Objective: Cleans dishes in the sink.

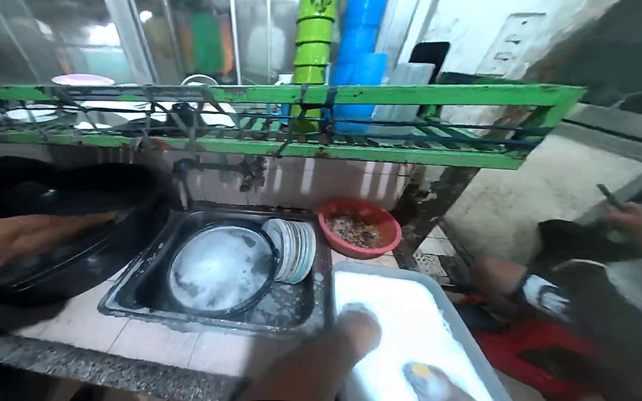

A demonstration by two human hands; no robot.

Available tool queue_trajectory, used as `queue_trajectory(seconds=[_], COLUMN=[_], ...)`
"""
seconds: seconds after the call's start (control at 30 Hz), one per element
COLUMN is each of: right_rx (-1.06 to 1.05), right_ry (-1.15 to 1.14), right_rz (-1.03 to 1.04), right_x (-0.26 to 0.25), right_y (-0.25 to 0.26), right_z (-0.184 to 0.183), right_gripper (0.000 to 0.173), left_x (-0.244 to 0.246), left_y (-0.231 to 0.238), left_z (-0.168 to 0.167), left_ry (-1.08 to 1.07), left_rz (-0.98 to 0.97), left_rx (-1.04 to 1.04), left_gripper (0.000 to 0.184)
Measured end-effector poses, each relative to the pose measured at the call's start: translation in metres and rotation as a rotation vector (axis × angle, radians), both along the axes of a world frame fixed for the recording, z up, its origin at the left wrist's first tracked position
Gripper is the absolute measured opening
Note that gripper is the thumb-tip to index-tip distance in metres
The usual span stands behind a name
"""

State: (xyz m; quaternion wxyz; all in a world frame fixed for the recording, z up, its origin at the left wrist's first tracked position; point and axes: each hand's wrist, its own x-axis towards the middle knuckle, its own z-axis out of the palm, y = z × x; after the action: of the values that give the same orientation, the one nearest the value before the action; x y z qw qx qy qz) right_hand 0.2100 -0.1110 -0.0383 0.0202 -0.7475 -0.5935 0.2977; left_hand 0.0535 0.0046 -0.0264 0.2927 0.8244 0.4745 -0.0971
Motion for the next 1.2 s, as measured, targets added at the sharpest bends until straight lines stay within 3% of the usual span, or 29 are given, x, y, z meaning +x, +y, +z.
queue_trajectory(seconds=[0.13,0.23,0.33,0.43,0.5,0.63,0.73,0.87,0.93,1.03,1.1,1.2], right_rx=[-0.042,0.039,0.103,0.134,0.188,0.243,0.269,0.321,0.316,0.265,0.215,0.447], right_ry=[-0.032,0.069,0.076,0.065,0.073,0.063,0.026,0.002,-0.012,0.020,0.122,0.305], right_rz=[-0.057,-0.063,-0.039,-0.048,-0.062,-0.050,-0.015,0.003,0.014,0.013,-0.109,-0.303], right_x=[-0.003,-0.001,0.001,0.004,0.008,0.010,0.009,0.007,0.005,0.009,0.010,-0.010], right_y=[0.005,0.000,0.002,0.007,0.008,0.009,0.009,0.010,0.009,0.010,0.019,0.032], right_z=[0.004,0.007,0.005,0.007,0.002,-0.001,0.001,0.001,0.005,0.008,0.017,0.043], right_gripper=[0.054,0.050,0.047,0.046,0.045,0.046,0.045,0.046,0.046,0.044,0.044,0.045], left_x=[0.002,0.000,-0.005,-0.006,-0.007,-0.009,-0.010,-0.021,-0.030,-0.049,-0.066,-0.080], left_y=[0.006,0.012,0.026,0.031,0.031,0.030,0.032,0.042,0.047,0.046,0.040,0.015], left_z=[0.006,0.006,0.005,0.012,0.018,0.019,0.022,0.041,0.054,0.086,0.109,0.131], left_ry=[0.023,-0.030,-0.192,-0.434,-0.528,-0.602,-0.678,-0.578,-0.612,-0.881,-1.056,-1.275], left_rz=[0.018,0.093,0.184,0.422,0.524,0.552,0.539,0.474,0.511,0.642,0.687,0.752], left_rx=[0.016,-0.080,-0.214,-0.432,-0.553,-0.647,-0.649,-0.497,-0.423,-0.360,-0.285,-0.318], left_gripper=[0.039,0.042,0.041,0.056,0.054,0.044,0.040,0.062,0.062,0.043,0.036,0.050])
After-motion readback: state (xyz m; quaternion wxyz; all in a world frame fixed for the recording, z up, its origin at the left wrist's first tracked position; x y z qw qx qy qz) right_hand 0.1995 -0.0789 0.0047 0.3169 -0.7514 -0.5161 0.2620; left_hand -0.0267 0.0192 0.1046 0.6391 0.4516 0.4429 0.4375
